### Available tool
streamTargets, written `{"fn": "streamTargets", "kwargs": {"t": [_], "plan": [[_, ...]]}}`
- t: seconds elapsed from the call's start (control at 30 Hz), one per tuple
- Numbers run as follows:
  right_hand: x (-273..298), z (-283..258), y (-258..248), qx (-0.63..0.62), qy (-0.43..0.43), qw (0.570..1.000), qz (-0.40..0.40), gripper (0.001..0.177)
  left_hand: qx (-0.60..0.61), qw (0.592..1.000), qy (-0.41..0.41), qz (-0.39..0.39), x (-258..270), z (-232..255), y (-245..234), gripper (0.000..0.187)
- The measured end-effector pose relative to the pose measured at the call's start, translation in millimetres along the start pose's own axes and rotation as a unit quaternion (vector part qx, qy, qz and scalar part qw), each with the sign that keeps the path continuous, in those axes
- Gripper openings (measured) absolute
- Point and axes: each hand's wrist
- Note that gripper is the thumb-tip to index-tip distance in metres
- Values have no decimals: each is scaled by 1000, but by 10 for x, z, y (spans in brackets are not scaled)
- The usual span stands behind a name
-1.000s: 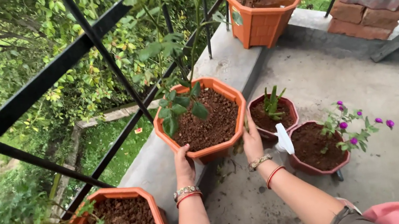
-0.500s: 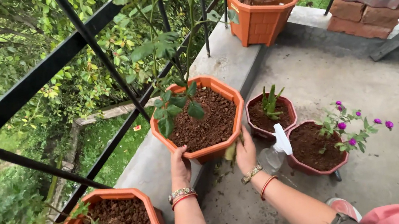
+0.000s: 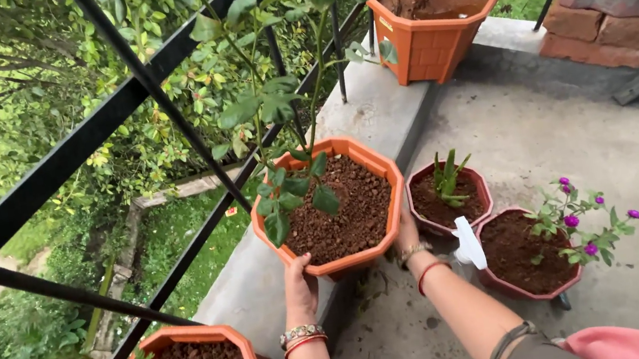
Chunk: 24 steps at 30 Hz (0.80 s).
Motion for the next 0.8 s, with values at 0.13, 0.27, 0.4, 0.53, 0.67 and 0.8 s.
{"fn": "streamTargets", "kwargs": {"t": [0.13, 0.27, 0.4, 0.53, 0.67, 0.8], "plan": [[-60, 492, -225, 245, -13, 970, -2, 32, -4, 1000, -8, 3, 50, 68, 104, 59], [714, 105, 875, 410, 105, 897, 130, 40, -8, 1000, 0, -2, 31, 39, 66, 61], [1012, 138, 1126, 428, 99, 887, 142, 40, -1, 1000, 10, -4, -36, -44, -83, 57], [1359, -37, 1875, 465, -25, 872, 151, 41, -8, 1000, -13, 3, -38, -15, -84, 52], [1514, -231, 2433, 511, -83, 840, 163, 43, 3, 1000, -11, -18, -45, -63, -155, 45], [1375, -382, 2717, 485, -173, 847, 131, 46, -7, 1000, -7, -12, -47, -4, -75, 46]]}}
Point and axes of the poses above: each hand's wrist, its own x-axis away from the middle knuckle, its own y-axis out of the palm, z = x × y, and after that the axes turned 10 degrees about -z, right-handed
